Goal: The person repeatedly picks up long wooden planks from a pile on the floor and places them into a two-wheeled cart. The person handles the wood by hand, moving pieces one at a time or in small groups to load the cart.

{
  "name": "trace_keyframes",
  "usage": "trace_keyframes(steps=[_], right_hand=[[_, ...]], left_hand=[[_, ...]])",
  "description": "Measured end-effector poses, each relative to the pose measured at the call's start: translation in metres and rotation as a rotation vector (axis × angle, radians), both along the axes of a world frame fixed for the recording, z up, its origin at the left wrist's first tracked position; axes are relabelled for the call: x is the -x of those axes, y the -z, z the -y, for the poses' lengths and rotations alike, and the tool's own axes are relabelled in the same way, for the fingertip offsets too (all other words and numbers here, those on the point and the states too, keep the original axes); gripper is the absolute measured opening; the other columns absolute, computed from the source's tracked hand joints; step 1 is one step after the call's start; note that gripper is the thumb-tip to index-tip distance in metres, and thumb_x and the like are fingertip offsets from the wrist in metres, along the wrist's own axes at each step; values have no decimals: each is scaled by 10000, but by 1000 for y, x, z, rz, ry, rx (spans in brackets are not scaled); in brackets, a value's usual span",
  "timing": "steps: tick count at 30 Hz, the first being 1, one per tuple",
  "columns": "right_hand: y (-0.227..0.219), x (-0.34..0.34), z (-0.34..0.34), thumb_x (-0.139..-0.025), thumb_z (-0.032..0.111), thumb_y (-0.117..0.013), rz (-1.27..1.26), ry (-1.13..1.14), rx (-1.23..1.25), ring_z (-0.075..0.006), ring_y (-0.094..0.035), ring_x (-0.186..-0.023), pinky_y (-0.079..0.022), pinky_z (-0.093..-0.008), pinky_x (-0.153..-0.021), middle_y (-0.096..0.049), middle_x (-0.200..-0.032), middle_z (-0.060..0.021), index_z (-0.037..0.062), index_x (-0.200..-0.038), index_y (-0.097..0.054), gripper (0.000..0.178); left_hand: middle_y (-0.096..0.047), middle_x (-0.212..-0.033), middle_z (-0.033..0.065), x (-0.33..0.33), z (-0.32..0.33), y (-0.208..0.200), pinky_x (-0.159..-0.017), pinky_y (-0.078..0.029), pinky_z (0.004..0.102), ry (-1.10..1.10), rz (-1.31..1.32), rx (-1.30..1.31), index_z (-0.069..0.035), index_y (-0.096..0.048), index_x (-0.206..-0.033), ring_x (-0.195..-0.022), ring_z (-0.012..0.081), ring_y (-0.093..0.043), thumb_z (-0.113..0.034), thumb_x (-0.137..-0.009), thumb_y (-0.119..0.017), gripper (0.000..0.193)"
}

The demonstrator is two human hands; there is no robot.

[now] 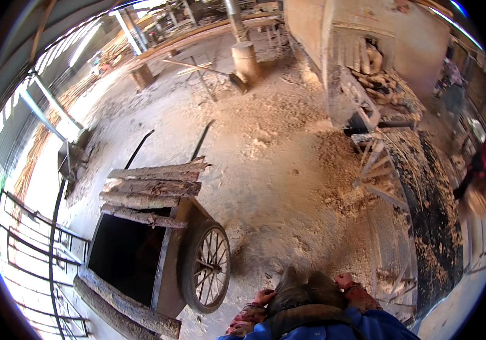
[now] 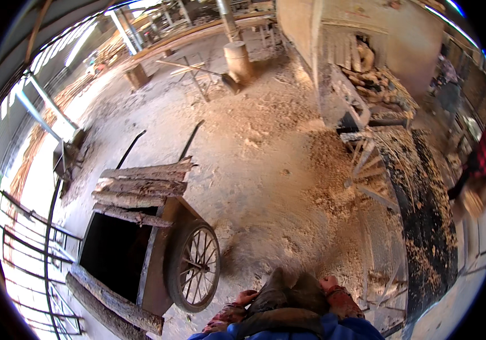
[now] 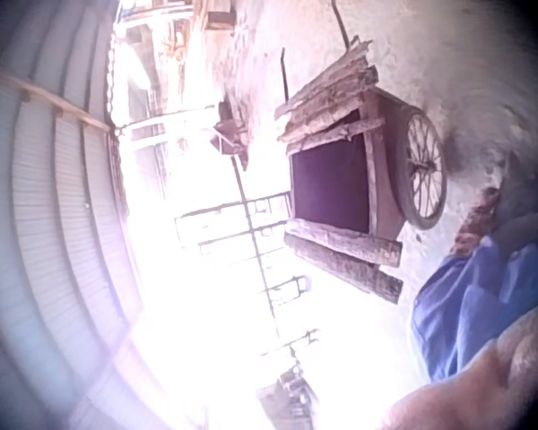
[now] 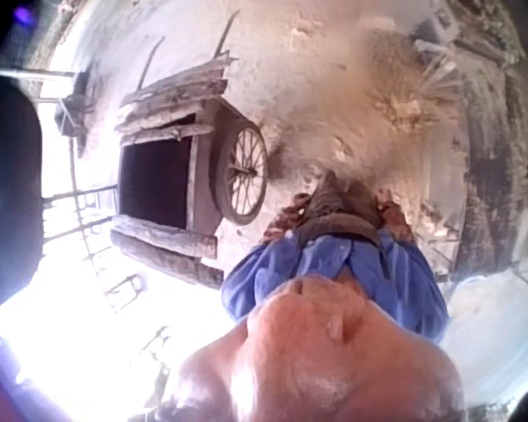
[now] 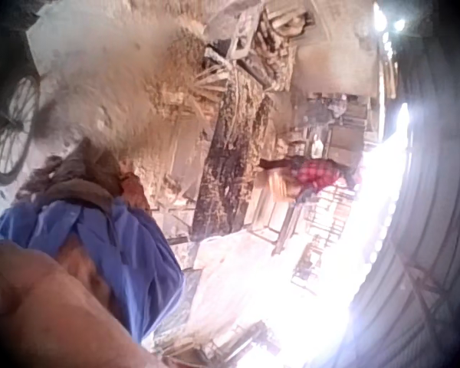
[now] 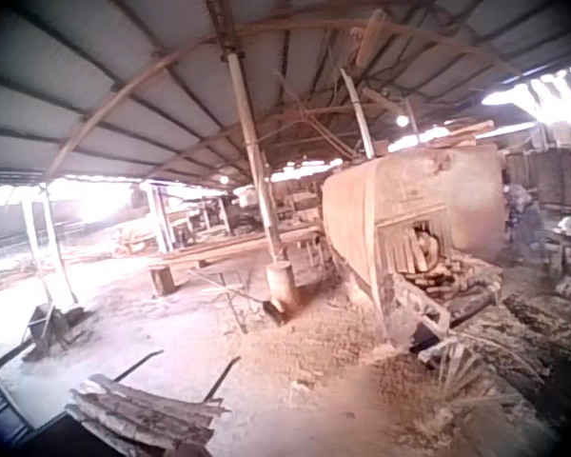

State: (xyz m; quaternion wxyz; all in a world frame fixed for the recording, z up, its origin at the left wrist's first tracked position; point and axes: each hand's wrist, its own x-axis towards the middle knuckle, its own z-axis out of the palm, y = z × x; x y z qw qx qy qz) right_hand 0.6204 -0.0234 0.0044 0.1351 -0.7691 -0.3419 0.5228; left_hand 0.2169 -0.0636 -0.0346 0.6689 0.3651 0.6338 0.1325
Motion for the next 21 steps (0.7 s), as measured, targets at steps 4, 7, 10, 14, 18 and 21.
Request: trace_keyframes(steps=[4,7,10,14,18,21], right_hand=[[4,3,0,-737,210,-582,-30,-5,28,-145,-576,-503,-463,-289,-470,-608,-596,-71,20,-715,-637,199],[23,-3,2,-757,210,-577,-97,27,80,-146,-563,-514,-449,-273,-433,-611,-659,-86,30,-819,-623,195],[12,4,1,-756,209,-585,-117,4,66,-157,-568,-536,-454,-287,-443,-604,-650,-94,21,-811,-613,198],[12,9,-3,-749,206,-594,-74,-103,122,-194,-579,-564,-463,-318,-460,-608,-676,-113,14,-802,-605,200],[13,13,-11,-738,185,-584,-96,-137,136,-200,-586,-530,-479,-315,-458,-611,-658,-111,1,-775,-611,190],[14,18,-18,-729,170,-582,-132,-163,126,-203,-592,-525,-492,-311,-461,-610,-650,-113,-12,-758,-609,186]], left_hand=[[-634,-939,90,7,16,-14,-806,-442,286,-8,32,0,-57,-624,-1024,-895,171,-575,-415,-751,-611,450],[-631,-959,93,17,27,-19,-817,-440,283,60,-28,-28,-60,-623,-1031,-905,171,-575,-422,-749,-615,458],[-636,-934,87,26,52,-24,-792,-448,288,-13,11,28,-71,-627,-1028,-879,168,-575,-395,-755,-615,424],[-634,-915,77,27,64,-60,-759,-453,300,-124,101,26,-77,-631,-1020,-839,166,-573,-365,-760,-606,388],[-622,-962,89,21,52,-81,-823,-434,322,-104,66,-29,-59,-606,-1050,-907,184,-562,-362,-789,-560,403],[-615,-987,97,19,42,-124,-842,-425,310,-99,111,-164,-42,-589,-1066,-928,179,-555,-326,-808,-548,385]])
